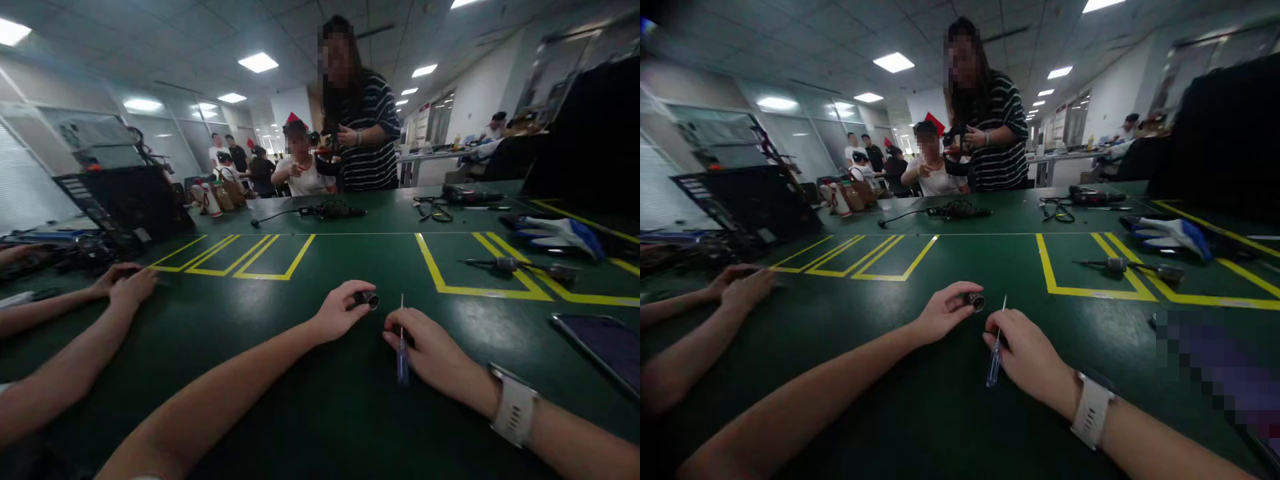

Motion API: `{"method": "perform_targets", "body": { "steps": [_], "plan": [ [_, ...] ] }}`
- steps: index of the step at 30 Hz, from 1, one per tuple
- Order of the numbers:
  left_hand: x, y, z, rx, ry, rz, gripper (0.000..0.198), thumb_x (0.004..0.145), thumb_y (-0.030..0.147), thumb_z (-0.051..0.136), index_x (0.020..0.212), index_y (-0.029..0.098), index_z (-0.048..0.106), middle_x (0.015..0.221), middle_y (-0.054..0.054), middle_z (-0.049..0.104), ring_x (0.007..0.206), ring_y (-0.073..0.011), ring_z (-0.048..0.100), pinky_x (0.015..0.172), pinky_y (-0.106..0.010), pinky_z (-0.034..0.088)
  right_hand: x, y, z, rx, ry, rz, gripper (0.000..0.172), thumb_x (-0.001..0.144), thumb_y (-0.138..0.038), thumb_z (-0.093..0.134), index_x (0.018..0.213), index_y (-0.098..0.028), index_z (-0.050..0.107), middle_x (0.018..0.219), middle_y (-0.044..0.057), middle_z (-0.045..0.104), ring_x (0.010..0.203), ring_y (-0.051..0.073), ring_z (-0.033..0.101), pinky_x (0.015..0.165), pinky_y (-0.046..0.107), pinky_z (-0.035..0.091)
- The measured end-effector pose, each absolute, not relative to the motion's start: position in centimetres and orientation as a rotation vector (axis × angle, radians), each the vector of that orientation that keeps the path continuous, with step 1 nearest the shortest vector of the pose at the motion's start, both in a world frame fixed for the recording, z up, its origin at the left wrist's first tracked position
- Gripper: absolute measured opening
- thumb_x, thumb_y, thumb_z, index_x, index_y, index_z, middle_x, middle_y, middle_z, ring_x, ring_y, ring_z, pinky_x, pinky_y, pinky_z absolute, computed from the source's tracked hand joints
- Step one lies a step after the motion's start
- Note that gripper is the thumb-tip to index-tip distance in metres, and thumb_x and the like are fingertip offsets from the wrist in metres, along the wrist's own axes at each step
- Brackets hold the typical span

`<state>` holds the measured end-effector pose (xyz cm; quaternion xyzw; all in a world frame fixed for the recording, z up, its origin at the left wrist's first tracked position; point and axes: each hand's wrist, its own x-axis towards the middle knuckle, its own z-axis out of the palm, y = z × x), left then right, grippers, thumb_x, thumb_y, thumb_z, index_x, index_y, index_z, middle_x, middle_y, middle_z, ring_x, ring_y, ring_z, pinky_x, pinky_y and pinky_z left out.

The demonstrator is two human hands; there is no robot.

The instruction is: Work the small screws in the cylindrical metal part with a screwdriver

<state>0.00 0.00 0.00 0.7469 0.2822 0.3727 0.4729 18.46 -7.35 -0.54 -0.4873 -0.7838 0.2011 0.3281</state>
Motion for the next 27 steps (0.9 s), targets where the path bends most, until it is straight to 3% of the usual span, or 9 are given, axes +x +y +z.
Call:
{"method": "perform_targets", "body": {
  "steps": [4, 7, 16, 21, 27],
  "plan": [
    [-0.2, 0.0, 0.1, 1.766, 0.719, 0.865, 0.032, 0.078, 0.014, 0.058, 0.11, 0.015, 0.057, 0.113, -0.009, 0.057, 0.102, -0.0194, 0.057, 0.095, -0.039, 0.044, 18.9, -7.7, 0.8, -1.185, -1.808, 0.709, 0.028, 0.091, -0.038, 0.036, 0.094, -0.022, 0.058, 0.071, 0.002, 0.058, 0.065, 0.016, 0.054, 0.058, 0.03, 0.043],
    [-0.2, 0.0, 0.2, 1.762, 0.724, 0.85, 0.029, 0.08, 0.015, 0.056, 0.109, 0.016, 0.058, 0.109, -0.008, 0.059, 0.101, -0.0188, 0.057, 0.093, -0.038, 0.045, 19.1, -7.8, 1.1, -1.165, -1.664, 0.833, 0.034, 0.091, -0.042, 0.032, 0.093, -0.021, 0.059, 0.071, 0.002, 0.059, 0.068, 0.017, 0.056, 0.062, 0.031, 0.044],
    [0.1, -0.2, -0.1, 1.82, 0.642, 0.802, 0.028, 0.08, 0.013, 0.052, 0.108, 0.016, 0.059, 0.111, -0.008, 0.054, 0.101, -0.0182, 0.056, 0.091, -0.036, 0.045, 18.8, -7.3, 0.7, -1.206, -1.606, 1.023, 0.014, 0.085, -0.034, 0.048, 0.082, -0.021, 0.053, 0.082, 0.003, 0.061, 0.074, 0.017, 0.057, 0.065, 0.031, 0.046],
    [0.1, 0.1, -1.0, 1.995, 0.586, 0.803, 0.046, 0.069, 0.007, 0.062, 0.113, 0.017, 0.053, 0.114, -0.009, 0.052, 0.106, -0.0198, 0.054, 0.093, -0.037, 0.043, 18.8, -7.1, 0.4, -1.229, -1.666, 0.97, 0.013, 0.083, -0.032, 0.051, 0.085, -0.02, 0.056, 0.082, 0.003, 0.061, 0.072, 0.016, 0.057, 0.063, 0.03, 0.047],
    [0.4, 0.2, -0.8, 2.271, 0.731, 0.718, 0.026, 0.075, 0.016, 0.061, 0.1, 0.015, 0.056, 0.1, -0.006, 0.058, 0.099, -0.0188, 0.054, 0.09, -0.036, 0.042, 18.9, -7.0, -0.6, -1.222, -1.734, 0.88, 0.013, 0.083, -0.031, 0.052, 0.085, -0.021, 0.059, 0.084, 0.003, 0.064, 0.076, 0.018, 0.06, 0.066, 0.032, 0.048]
  ]
}}
